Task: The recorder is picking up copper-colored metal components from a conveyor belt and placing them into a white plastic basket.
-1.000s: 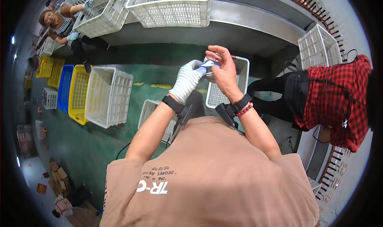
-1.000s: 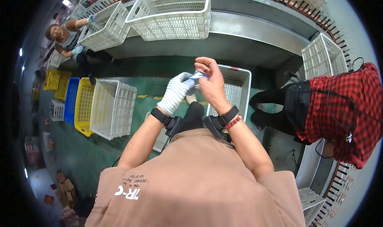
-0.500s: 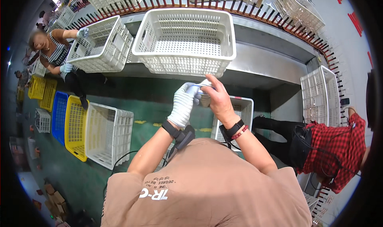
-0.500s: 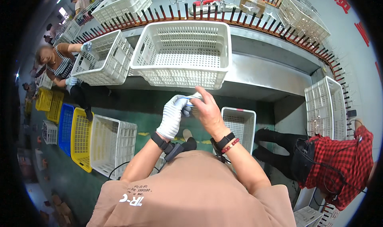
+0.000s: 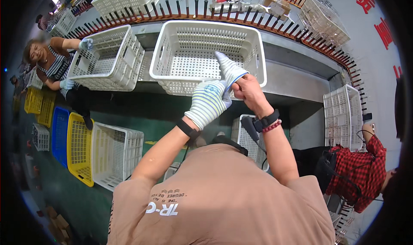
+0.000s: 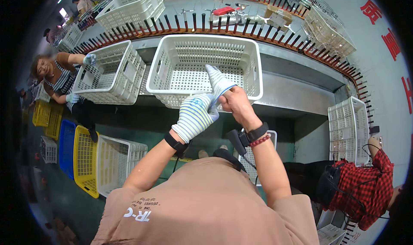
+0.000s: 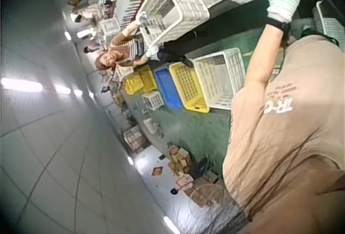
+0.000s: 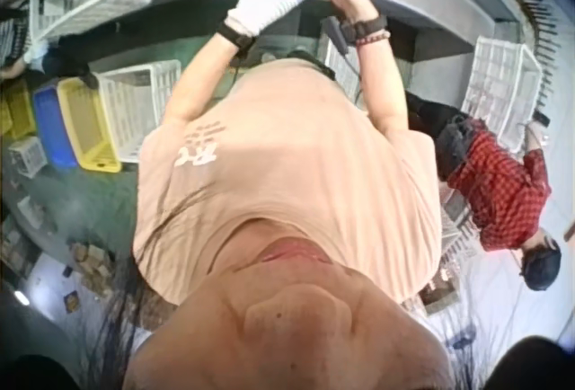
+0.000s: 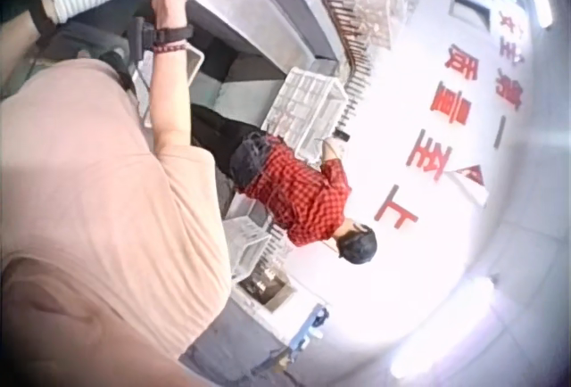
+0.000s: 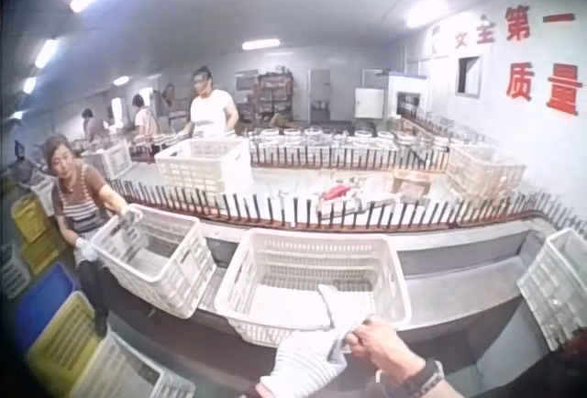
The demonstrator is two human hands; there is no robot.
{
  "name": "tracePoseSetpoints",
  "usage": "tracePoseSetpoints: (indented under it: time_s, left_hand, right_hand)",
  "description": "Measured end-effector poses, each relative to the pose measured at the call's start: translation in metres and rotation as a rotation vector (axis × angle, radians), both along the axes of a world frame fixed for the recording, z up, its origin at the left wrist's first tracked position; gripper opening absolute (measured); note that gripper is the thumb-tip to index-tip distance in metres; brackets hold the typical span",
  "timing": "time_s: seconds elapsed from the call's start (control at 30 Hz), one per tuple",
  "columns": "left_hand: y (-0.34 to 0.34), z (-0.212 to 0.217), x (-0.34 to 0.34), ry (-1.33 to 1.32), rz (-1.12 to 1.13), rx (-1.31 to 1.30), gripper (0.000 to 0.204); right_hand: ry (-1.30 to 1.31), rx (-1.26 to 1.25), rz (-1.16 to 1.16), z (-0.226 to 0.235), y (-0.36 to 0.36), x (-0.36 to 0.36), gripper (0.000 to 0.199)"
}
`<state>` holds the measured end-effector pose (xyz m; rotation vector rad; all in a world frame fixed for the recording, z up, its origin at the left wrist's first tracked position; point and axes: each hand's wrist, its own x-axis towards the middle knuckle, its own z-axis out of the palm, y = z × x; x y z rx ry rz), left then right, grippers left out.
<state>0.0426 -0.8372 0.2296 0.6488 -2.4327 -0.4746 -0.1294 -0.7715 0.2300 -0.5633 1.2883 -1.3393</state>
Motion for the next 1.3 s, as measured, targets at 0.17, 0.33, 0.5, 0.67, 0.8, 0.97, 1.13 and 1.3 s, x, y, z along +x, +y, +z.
tracePoseSetpoints:
  time_s: [0.17,0.33,0.5,0.67,0.8,0.97,1.13,1.3]
  left_hand:
    - [-0.018,0.049,0.023,0.224,-0.105,0.073,0.029]
    - [-0.030,0.035,0.009,0.267,-0.014,-0.220,0.029]
    - [-0.023,0.012,0.035,0.017,0.587,-0.361,0.025]
    - [-0.001,0.020,0.056,-0.320,0.937,-0.148,0.039]
    - [-0.001,-0.021,0.036,-0.484,1.163,-0.121,0.025]
    - [0.018,-0.048,0.030,-0.510,1.058,-0.050,0.028]
    - [0.006,-0.047,0.011,-0.410,0.899,-0.205,0.033]
    - [-0.006,-0.064,-0.005,-0.469,0.827,-0.301,0.039]
  right_hand:
    - [0.027,-0.426,0.006,0.003,-0.049,0.003,0.035]
    - [0.366,-0.467,-0.103,-0.025,-0.101,-0.003,0.037]
    - [-0.083,-0.658,0.456,-0.038,-0.167,0.067,0.050]
    - [-0.814,-0.389,0.946,-0.107,-0.258,0.141,0.055]
    - [-0.906,-0.317,1.320,-0.129,-0.279,0.173,0.045]
    - [-0.338,-0.365,1.158,-0.003,-0.161,0.166,0.050]
    - [-0.508,-0.171,1.069,-0.039,-0.199,0.153,0.051]
    - [-0.533,0.121,1.202,-0.118,-0.237,0.125,0.053]
